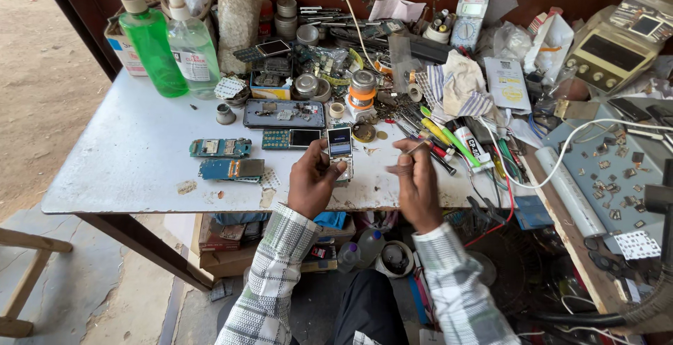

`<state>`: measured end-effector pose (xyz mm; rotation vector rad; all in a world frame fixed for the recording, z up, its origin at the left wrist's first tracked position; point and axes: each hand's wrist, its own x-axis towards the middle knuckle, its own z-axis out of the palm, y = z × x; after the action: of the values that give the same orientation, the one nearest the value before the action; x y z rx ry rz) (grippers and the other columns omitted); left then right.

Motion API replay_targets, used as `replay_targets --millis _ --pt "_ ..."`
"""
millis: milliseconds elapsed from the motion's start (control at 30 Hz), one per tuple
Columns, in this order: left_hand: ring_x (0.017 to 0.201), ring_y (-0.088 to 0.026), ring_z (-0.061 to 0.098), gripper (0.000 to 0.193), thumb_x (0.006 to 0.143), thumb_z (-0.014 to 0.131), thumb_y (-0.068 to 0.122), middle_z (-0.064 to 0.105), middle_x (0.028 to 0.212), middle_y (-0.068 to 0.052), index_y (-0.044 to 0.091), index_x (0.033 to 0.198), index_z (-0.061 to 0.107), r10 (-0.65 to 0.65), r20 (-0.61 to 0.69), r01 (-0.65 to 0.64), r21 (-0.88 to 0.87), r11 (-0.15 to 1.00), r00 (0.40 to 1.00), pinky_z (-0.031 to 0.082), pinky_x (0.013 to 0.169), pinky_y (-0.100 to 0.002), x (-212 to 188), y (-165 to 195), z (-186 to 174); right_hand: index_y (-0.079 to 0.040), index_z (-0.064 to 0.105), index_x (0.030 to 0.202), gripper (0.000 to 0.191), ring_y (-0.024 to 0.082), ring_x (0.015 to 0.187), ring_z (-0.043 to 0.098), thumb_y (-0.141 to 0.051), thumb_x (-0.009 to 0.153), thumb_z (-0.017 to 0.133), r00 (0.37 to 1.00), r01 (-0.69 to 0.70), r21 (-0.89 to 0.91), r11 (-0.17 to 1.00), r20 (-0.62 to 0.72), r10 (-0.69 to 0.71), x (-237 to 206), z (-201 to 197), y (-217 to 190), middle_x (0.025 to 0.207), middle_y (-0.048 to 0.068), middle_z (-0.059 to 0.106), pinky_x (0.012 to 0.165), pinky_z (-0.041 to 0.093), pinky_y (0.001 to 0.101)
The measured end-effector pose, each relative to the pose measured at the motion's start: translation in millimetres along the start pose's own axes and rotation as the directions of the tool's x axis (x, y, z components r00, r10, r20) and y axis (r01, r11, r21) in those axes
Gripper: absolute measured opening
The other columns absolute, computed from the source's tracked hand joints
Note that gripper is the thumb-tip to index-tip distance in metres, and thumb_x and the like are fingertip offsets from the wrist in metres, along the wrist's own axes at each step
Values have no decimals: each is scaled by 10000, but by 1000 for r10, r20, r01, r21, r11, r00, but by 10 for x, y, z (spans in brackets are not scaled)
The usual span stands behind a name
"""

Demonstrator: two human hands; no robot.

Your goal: The person sits at a cluttered repair bench and repairs a mobile phone. They take the phone apart, handle its internal circuit board and small components, use a small hand tool on the board, and reassemble the phone's parts.

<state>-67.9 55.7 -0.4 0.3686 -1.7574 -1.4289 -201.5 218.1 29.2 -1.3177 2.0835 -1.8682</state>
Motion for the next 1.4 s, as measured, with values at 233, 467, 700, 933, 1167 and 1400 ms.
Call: replay_targets --millis 233,467,700,933,1167,1400 --pt "718 -54 544 422 916 704 -45 452 757 35 8 1303 543 -61 84 75 -163 984 995 614 651 -241 13 18 2 -127 716 1269 354 252 853 591 -91 919 676 958 253 -707 660 280 -67 -73 -513 -53 941 98 591 801 477 433" --pt "753 -72 582 430 922 677 -57 457 790 36 13 1319 526 -125 135 158 -278 948 983 670 686 -285 26 98 -41 -110 693 1214 362 259 849 653 -145 853 712 953 258 -765 591 301 -26 76 -513 -188 1001 103 662 791 508 469" --pt "824 -69 658 380 914 661 -52 694 903 -4 19 1267 539 -161 159 204 -306 930 974 615 686 -259 62 99 -28 -67 553 1388 411 199 1019 738 -247 1026 479 937 -144 -91 985 309 165 176 38 -137 1198 122 704 854 665 378" --pt "704 -41 445 371 906 738 -26 498 784 38 9 1243 586 -38 64 49 -179 983 997 426 612 -199 52 -6 3 7 550 1404 404 182 1121 681 -221 1085 451 875 -334 397 855 468 125 163 411 -40 1288 113 663 934 652 397" --pt "660 -43 396 402 902 746 0 411 732 52 10 1273 590 -24 57 28 -73 997 998 405 570 -204 69 10 58 35 571 1363 380 201 1123 687 -203 1089 458 877 -320 428 845 470 94 169 335 87 1263 121 671 941 657 435" --pt "654 -49 510 504 905 748 49 521 768 -6 9 1372 561 -46 86 39 78 996 995 468 556 -229 118 94 75 22 568 1364 375 187 1142 679 -204 1094 438 870 -375 452 809 474 139 213 320 163 1248 103 667 979 639 408"
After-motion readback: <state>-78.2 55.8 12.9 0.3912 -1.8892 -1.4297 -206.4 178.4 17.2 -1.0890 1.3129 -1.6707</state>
